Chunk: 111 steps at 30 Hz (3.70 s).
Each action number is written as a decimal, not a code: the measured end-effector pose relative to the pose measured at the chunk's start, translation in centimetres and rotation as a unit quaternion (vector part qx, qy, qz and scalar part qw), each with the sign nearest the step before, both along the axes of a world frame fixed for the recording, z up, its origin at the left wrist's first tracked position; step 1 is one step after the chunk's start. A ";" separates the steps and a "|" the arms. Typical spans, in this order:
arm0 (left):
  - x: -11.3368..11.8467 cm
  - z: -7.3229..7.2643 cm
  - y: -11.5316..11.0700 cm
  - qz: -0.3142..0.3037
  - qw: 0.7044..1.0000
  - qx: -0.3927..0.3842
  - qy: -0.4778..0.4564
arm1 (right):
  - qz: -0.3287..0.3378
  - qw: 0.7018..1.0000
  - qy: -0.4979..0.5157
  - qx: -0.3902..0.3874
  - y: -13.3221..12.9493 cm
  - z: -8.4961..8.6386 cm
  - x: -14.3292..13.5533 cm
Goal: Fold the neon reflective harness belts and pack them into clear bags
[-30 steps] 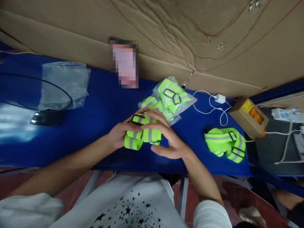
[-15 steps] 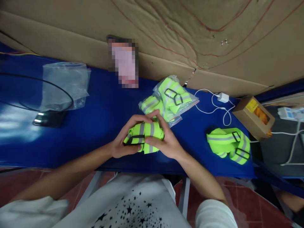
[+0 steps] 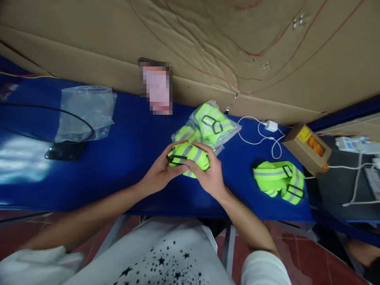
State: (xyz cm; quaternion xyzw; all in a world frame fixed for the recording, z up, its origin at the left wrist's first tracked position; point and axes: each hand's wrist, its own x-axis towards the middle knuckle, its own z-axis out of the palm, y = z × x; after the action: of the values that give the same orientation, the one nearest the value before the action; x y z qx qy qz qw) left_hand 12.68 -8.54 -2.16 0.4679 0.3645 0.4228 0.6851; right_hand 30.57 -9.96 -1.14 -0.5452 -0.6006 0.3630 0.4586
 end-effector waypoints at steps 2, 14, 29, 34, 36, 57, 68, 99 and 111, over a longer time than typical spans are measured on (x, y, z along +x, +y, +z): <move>0.1 -0.2 -0.2 0.012 1.000 0.004 -0.007 | 0.044 0.999 0.003 0.005 0.1 0.1 0.0; -6.0 -0.4 2.7 0.063 0.883 0.328 0.329 | 0.047 0.995 0.053 -0.074 0.5 -1.8 0.6; -16.6 1.0 -2.0 0.086 0.671 0.391 0.625 | 0.011 0.995 0.014 -0.096 -1.2 -1.2 2.0; -15.9 0.6 -7.7 -0.002 0.699 0.359 0.619 | -0.050 0.982 0.074 -0.165 -5.2 -2.2 4.8; -13.9 0.7 -7.9 0.002 0.700 0.362 0.616 | -0.086 0.973 0.113 -0.181 -6.3 -2.9 5.0; -5.9 -1.7 -2.7 -0.164 0.711 0.377 0.570 | -0.135 0.940 0.233 -0.209 -8.0 -4.9 2.2; -4.9 -1.2 -4.3 -0.099 0.738 0.439 0.503 | -0.149 0.937 0.246 -0.196 -7.3 -3.9 1.4; -2.6 -3.3 -6.3 -0.093 0.757 0.405 0.504 | 0.151 0.974 -0.065 -0.154 -4.9 -1.1 2.4; -4.2 1.9 -3.1 -0.198 0.789 0.330 0.478 | 0.224 0.970 -0.043 -0.086 -5.0 -0.6 2.6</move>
State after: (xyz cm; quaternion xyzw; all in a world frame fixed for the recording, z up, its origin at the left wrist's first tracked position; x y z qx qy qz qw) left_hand 8.48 -11.67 -0.31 0.8700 0.3830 0.0947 0.2958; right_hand 33.21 -14.95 -1.71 -0.4492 -0.6930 0.4831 0.2908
